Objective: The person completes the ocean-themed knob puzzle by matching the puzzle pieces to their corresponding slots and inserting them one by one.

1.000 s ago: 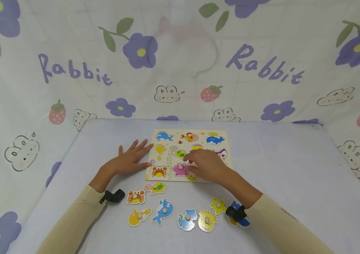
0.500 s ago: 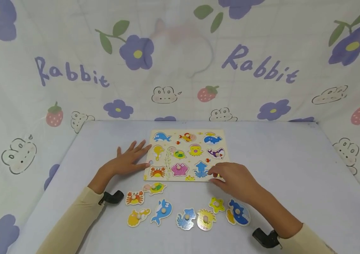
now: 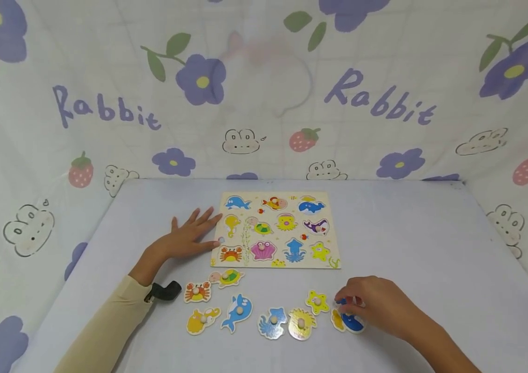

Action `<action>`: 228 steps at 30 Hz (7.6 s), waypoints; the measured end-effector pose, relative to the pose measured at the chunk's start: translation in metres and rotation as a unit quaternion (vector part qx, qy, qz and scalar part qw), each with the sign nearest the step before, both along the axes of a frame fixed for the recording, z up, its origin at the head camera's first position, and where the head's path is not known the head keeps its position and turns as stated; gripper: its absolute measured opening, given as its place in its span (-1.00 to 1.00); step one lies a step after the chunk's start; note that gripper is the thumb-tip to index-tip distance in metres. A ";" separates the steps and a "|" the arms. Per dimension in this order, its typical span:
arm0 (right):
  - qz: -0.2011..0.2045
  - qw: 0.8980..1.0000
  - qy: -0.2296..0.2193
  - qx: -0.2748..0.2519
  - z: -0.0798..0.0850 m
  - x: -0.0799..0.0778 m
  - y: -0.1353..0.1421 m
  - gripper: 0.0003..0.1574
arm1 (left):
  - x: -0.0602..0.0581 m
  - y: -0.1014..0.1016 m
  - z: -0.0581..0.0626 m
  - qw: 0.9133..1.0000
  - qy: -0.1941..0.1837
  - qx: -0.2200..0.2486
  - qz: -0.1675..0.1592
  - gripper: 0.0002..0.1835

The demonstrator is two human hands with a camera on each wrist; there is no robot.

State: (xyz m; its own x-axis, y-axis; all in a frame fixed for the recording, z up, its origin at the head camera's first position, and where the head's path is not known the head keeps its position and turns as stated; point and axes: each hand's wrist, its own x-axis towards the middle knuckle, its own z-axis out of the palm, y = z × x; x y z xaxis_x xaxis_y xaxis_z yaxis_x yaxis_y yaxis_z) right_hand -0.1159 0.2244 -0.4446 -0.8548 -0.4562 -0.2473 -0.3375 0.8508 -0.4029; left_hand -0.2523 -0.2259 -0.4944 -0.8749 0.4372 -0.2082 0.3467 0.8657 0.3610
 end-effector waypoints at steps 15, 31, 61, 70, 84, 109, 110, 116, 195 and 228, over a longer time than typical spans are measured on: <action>0.029 0.999 0.021 -0.020 -0.011 0.004 0.011 -0.75 | -0.003 -0.002 -0.002 1.000 -0.001 0.007 -0.001 -0.10; 0.014 0.997 0.074 0.015 -0.009 0.007 0.020 -0.79 | -0.001 0.004 -0.003 1.000 0.000 0.010 -0.005 -0.11; -0.015 0.995 0.090 -0.032 -0.008 -0.018 0.024 -0.81 | 0.001 -0.001 -0.006 1.000 -0.001 0.000 0.003 -0.10; -0.031 0.985 0.159 -0.053 0.002 -0.053 0.007 -0.82 | 0.000 -0.001 -0.007 1.000 0.007 0.002 0.007 -0.10; -0.036 0.984 0.170 -0.038 0.006 -0.125 -0.019 -0.89 | 0.000 -0.002 -0.003 1.000 0.003 0.009 0.001 -0.11; -0.063 0.991 0.122 0.006 -0.014 -0.207 -0.047 -0.85 | -0.004 -0.003 -0.009 1.000 0.002 0.006 0.000 -0.11; -0.069 0.991 0.117 0.008 -0.016 -0.208 -0.046 -0.86 | -0.005 -0.003 -0.010 1.000 0.002 0.007 0.000 -0.11; -0.087 0.992 0.095 0.007 -0.019 -0.214 -0.046 -0.87 | -0.004 -0.004 -0.008 1.000 0.002 0.003 0.003 -0.11; -0.049 0.981 0.177 -0.066 0.015 -0.107 -0.051 -0.78 | -0.002 -0.003 -0.007 1.000 0.007 0.007 0.002 -0.09; 0.078 0.990 -0.019 -0.114 -0.018 -0.028 -0.032 -0.75 | 0.000 -0.001 -0.003 1.000 0.006 0.013 0.001 -0.12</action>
State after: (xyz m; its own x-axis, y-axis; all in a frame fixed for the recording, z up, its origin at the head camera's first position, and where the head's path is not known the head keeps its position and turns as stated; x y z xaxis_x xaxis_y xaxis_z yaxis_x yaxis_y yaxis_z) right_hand -0.1443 0.1921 -0.4627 -0.7619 -0.6294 -0.1526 -0.4389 0.6750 -0.5931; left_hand -0.2520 -0.2270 -0.4971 -0.8782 0.4409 -0.1854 0.3499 0.8565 0.3794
